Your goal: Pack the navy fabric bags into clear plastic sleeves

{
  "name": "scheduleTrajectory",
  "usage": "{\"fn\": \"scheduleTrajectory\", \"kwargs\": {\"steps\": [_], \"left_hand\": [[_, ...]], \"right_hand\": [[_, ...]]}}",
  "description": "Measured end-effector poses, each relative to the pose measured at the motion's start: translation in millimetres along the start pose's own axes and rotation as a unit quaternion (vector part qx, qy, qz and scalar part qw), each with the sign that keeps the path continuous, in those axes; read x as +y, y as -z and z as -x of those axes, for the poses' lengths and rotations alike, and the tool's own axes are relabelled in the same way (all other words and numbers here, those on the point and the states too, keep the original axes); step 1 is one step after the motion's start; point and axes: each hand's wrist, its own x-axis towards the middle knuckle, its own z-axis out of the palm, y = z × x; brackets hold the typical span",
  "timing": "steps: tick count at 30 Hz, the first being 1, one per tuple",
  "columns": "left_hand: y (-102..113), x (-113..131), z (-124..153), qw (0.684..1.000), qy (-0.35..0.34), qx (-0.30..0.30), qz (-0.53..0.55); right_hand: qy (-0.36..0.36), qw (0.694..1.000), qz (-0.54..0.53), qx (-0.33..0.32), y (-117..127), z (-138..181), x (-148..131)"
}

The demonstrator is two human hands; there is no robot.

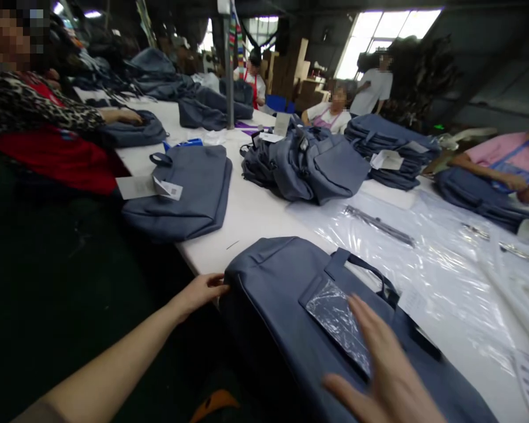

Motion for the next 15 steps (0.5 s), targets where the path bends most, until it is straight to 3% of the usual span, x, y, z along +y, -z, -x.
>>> {"fn": "scheduleTrajectory", "kwargs": {"steps": [3,6,10,15], "left_hand": [[-3.3,3.2,-13.5,0.998,-0.025,-0.013,-0.05],[-12.0,-1.9,-23.0,0.999,0.005,0.039,-0.034],[-32.1,-12.2,-18.6,0.994,-0.004,0.105,0.021],[-50.6,-25.9,-2.5,0.98,-0.033,0.199,0.009]], "right_hand": [[0.045,0.99,-0.009,-0.135,-58.4,-73.3,-65.9],[0.039,0.978,-0.04,-0.2,-106.8,-104.5,-94.8],[0.091,0.982,-0.067,-0.153,-130.7,-80.1,-80.1],[0.217,0.976,0.016,0.02,-177.3,-24.5,-66.6]]}}
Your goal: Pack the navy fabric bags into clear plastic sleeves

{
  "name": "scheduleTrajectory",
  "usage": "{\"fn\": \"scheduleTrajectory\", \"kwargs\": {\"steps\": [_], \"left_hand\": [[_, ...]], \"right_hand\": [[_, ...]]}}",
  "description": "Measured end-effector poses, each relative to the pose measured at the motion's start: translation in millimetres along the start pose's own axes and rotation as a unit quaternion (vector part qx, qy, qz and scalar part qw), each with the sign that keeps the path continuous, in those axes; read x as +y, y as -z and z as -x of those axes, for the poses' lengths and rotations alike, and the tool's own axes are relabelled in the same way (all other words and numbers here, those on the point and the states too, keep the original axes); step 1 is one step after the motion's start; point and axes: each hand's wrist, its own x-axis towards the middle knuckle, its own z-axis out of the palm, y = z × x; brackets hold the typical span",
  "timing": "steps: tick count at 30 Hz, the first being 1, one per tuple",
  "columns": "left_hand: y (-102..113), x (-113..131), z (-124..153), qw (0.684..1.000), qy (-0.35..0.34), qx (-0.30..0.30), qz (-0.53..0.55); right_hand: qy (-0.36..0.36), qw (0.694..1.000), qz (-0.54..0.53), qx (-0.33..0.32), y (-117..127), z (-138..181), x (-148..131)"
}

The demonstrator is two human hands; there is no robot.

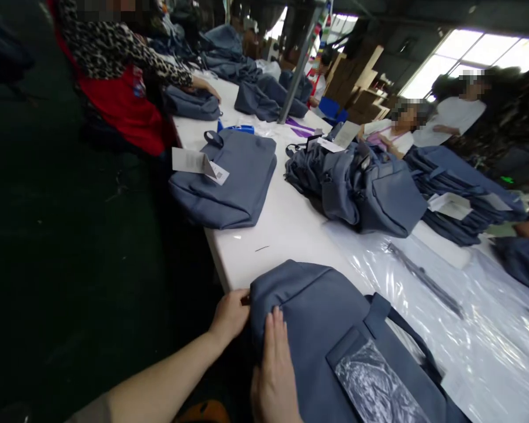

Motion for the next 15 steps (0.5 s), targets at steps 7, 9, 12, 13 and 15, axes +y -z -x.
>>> {"fn": "scheduleTrajectory", "kwargs": {"steps": [7,9,12,13,15], "left_hand": [[26.1,-2.8,-21.2,0.963,-0.256,0.013,-0.086],[39.5,2.2,-38.6,0.91,-0.376,-0.107,-0.136],[60.2,18.7,-62.6,0.854,-0.391,-0.267,-0.216],[65.5,28.5,-66.3,0.842,-0.379,-0.297,-0.243],[70.2,55.2,-63.4,0.825,-0.373,-0.319,-0.281]], "right_hand": [[0.031,0.998,-0.01,0.045,-18.8,18.1,-2.5],[0.044,0.998,-0.01,0.038,-15.3,18.3,-2.1],[0.067,0.998,0.02,0.003,-19.1,18.5,-4.8],[0.071,0.997,0.033,-0.01,-21.8,18.4,-6.0],[0.071,0.995,0.055,-0.038,-26.0,17.7,-8.9]]}}
